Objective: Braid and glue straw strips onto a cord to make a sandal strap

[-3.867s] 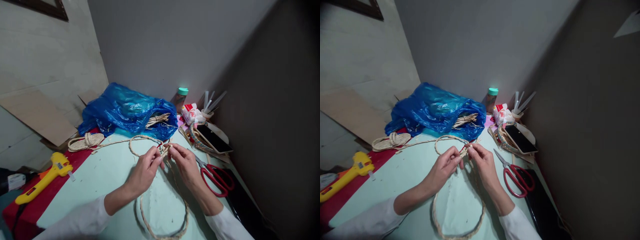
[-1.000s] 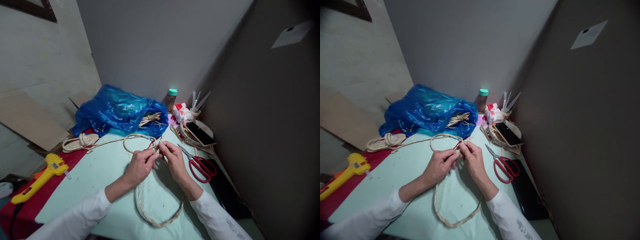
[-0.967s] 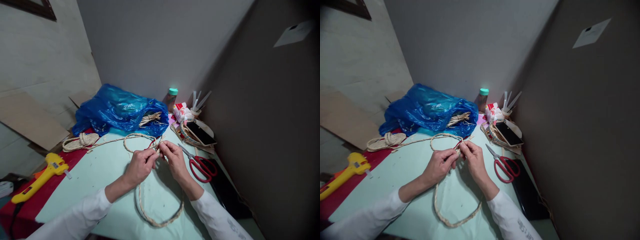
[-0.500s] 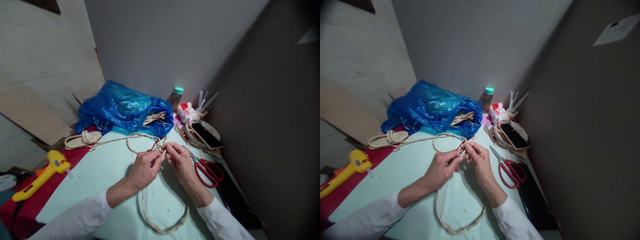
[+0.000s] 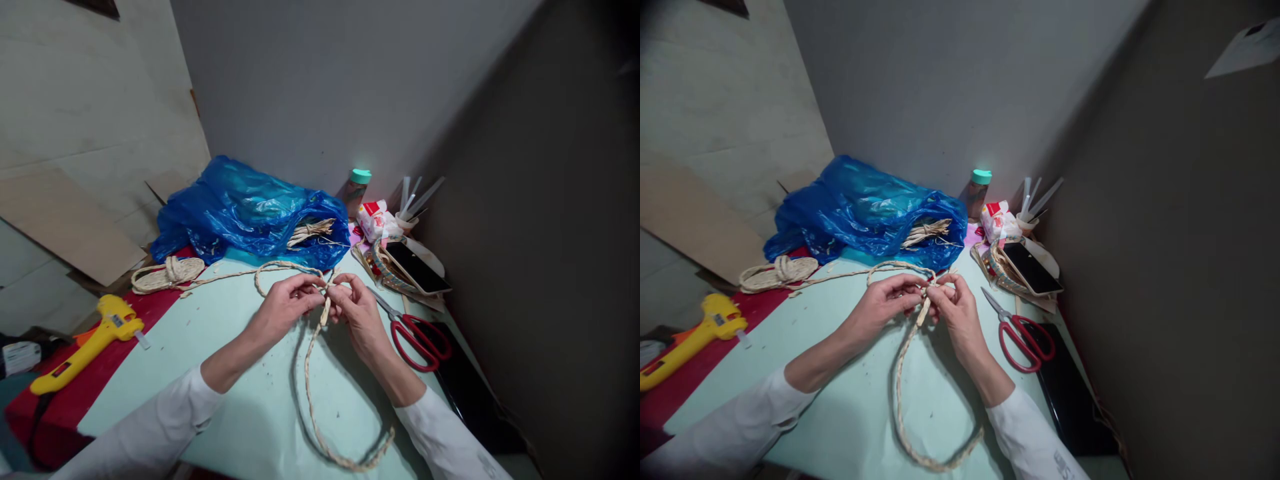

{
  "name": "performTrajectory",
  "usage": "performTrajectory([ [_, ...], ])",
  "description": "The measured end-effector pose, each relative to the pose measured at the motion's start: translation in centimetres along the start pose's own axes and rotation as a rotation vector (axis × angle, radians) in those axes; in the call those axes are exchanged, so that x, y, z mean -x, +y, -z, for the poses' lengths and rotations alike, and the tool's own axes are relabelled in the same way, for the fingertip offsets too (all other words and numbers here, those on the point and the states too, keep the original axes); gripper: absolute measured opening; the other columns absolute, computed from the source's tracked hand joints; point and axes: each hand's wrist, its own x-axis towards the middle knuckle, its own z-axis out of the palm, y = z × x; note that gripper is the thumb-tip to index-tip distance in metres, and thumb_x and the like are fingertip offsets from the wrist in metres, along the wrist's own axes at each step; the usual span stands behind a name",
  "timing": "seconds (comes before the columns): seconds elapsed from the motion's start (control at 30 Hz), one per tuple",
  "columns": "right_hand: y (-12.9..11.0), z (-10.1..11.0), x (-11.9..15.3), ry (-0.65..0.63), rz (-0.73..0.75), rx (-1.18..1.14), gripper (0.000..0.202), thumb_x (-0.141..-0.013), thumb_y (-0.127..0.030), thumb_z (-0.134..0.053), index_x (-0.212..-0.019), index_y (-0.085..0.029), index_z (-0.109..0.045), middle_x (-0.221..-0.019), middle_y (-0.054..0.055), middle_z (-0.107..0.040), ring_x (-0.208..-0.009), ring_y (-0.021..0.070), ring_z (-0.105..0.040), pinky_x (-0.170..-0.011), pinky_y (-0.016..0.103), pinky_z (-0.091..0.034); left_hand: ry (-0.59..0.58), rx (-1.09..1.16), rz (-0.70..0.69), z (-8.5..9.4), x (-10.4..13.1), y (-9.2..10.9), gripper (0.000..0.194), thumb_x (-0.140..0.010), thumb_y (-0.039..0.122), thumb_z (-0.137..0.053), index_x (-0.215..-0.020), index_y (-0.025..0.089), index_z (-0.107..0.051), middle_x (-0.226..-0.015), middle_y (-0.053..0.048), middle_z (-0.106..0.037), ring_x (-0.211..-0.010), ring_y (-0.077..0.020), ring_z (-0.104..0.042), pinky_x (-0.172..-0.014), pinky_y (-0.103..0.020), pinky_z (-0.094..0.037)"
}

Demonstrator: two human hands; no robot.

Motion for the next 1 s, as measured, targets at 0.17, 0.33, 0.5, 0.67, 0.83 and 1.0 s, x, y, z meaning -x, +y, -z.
performTrajectory([
  [0.17, 0.0, -0.7, 0.4, -0.074, -0.075, 0.008, 0.034, -0.079, -0.042, -0.072, -0.090, -0.024, -0.046, -0.057, -0.008, -0.057, -0.045, 0.0088, -0.049, -0.045, 0.019, -0.036, -0.030, 0.027, -0.032, 0.3, -0.2, -0.1, 0.020, -0.073, 0.023, -0.071, -0.090, 0.012, -0.074, -0.089, -0.006, -0.067, -0.070, -0.0133, -0.057, -0.057, -0.023, -0.043],
  [0.33, -0.2, -0.9, 0.7, -0.154, -0.114, -0.006, 0.037, -0.078, -0.050, -0.072, -0.090, -0.023, -0.049, -0.065, -0.003, -0.062, -0.054, 0.0119, -0.054, -0.050, 0.022, -0.037, -0.078, 0.090, -0.021, 0.8, -0.4, 0.2, 0.010, -0.071, 0.019, -0.073, -0.078, 0.012, -0.071, -0.072, -0.002, -0.065, -0.061, -0.0114, -0.056, -0.056, -0.023, -0.044],
  [0.5, -0.2, -0.8, 0.7, -0.217, -0.091, 0.011, 0.032, -0.081, -0.045, -0.071, -0.096, -0.022, -0.055, -0.077, 0.002, -0.068, -0.065, 0.0145, -0.058, -0.055, 0.023, -0.038, -0.062, 0.125, -0.007, 1.3, -0.6, 0.3, 0.013, -0.073, 0.021, -0.073, -0.079, 0.012, -0.066, -0.067, 0.001, -0.062, -0.057, -0.0100, -0.057, -0.057, -0.023, -0.045],
  [0.67, -0.1, -0.8, 0.9, -0.292, -0.131, -0.009, 0.025, -0.083, -0.040, -0.070, -0.092, -0.019, -0.060, -0.085, 0.005, -0.068, -0.063, 0.0120, -0.053, -0.055, 0.023, -0.039, -0.050, 0.180, 0.006, 1.8, -0.8, -0.1, 0.016, -0.076, 0.024, -0.072, -0.084, 0.013, -0.064, -0.068, 0.001, -0.062, -0.055, -0.0094, -0.057, -0.057, -0.023, -0.046],
  [0.83, -0.1, -1.0, 1.0, -0.343, -0.198, -0.006, 0.029, -0.081, -0.041, -0.072, -0.093, -0.016, -0.066, -0.079, 0.004, -0.067, -0.055, 0.0084, -0.048, -0.051, 0.022, -0.035, 0.009, 0.234, 0.033, 1.6, -0.7, -0.3, 0.018, -0.077, 0.025, -0.071, -0.085, 0.014, -0.061, -0.063, 0.002, -0.060, -0.053, -0.0086, -0.053, -0.052, -0.020, -0.043],
  [1.0, 0.4, -1.1, 0.9, -0.339, -0.212, -0.001, 0.026, -0.083, -0.038, -0.070, -0.090, -0.014, -0.069, -0.075, 0.004, -0.067, -0.052, 0.0065, -0.047, -0.051, 0.021, -0.036, 0.012, 0.230, 0.050, 1.3, -0.7, -0.5, 0.018, -0.079, 0.028, -0.070, -0.085, 0.016, -0.058, -0.056, 0.005, -0.056, -0.049, -0.0075, -0.050, -0.050, -0.018, -0.042],
])
